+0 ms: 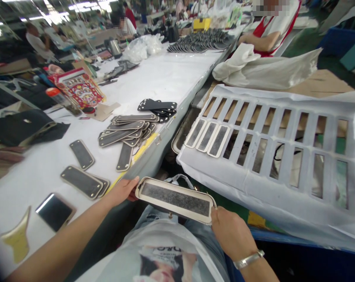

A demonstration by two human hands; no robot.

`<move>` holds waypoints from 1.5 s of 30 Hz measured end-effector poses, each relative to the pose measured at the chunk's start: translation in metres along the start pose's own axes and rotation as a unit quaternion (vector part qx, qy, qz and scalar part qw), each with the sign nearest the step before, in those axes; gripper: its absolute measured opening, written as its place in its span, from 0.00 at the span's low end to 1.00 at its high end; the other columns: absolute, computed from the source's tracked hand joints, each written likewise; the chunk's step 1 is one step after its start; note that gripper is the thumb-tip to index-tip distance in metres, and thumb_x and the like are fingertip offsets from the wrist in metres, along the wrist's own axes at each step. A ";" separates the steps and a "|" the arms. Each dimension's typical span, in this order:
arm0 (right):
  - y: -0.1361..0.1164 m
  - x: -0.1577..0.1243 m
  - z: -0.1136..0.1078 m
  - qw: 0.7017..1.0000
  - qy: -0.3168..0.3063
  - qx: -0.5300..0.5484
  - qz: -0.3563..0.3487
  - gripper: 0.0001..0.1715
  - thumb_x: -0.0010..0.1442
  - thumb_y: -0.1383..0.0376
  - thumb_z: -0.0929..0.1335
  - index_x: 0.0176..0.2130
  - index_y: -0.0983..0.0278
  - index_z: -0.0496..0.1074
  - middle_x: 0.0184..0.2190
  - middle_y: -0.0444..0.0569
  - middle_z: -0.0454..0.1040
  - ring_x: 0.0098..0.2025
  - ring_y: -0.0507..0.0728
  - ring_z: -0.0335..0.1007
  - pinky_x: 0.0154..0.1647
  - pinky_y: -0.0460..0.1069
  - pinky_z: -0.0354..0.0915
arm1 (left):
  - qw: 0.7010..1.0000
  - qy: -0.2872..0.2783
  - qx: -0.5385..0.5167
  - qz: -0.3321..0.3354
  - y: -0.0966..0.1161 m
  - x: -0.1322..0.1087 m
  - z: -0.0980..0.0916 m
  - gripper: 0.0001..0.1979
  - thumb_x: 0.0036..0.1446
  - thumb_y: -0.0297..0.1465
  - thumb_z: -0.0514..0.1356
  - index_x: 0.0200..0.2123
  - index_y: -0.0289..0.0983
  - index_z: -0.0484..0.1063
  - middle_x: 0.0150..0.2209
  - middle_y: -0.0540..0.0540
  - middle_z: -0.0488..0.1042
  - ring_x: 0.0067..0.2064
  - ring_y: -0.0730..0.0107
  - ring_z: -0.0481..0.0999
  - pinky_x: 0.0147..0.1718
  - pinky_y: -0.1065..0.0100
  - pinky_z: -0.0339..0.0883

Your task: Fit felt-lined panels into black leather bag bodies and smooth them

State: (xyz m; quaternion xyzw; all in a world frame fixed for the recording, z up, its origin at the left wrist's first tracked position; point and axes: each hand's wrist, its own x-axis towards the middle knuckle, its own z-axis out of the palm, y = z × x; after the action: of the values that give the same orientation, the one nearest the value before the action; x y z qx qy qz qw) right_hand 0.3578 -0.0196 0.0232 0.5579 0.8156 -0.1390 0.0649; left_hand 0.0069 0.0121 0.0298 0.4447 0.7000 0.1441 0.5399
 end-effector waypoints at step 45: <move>0.003 0.005 -0.005 0.997 -0.069 0.040 -0.013 0.16 0.61 0.62 0.59 0.35 0.66 0.72 0.24 0.47 0.72 0.21 0.51 0.65 0.23 0.45 0.57 | 0.946 0.020 0.290 0.141 -0.003 0.001 -0.004 0.16 0.55 0.38 0.50 0.20 0.38 0.64 0.19 0.50 0.71 0.24 0.70 0.70 0.25 0.71 0.56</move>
State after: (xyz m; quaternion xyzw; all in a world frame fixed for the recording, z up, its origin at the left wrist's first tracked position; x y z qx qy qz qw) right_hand 0.3587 -0.0125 0.0262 0.5382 0.8103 -0.2109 0.0966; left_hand 0.0016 0.0120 0.0285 0.6734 0.6523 0.0189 0.3474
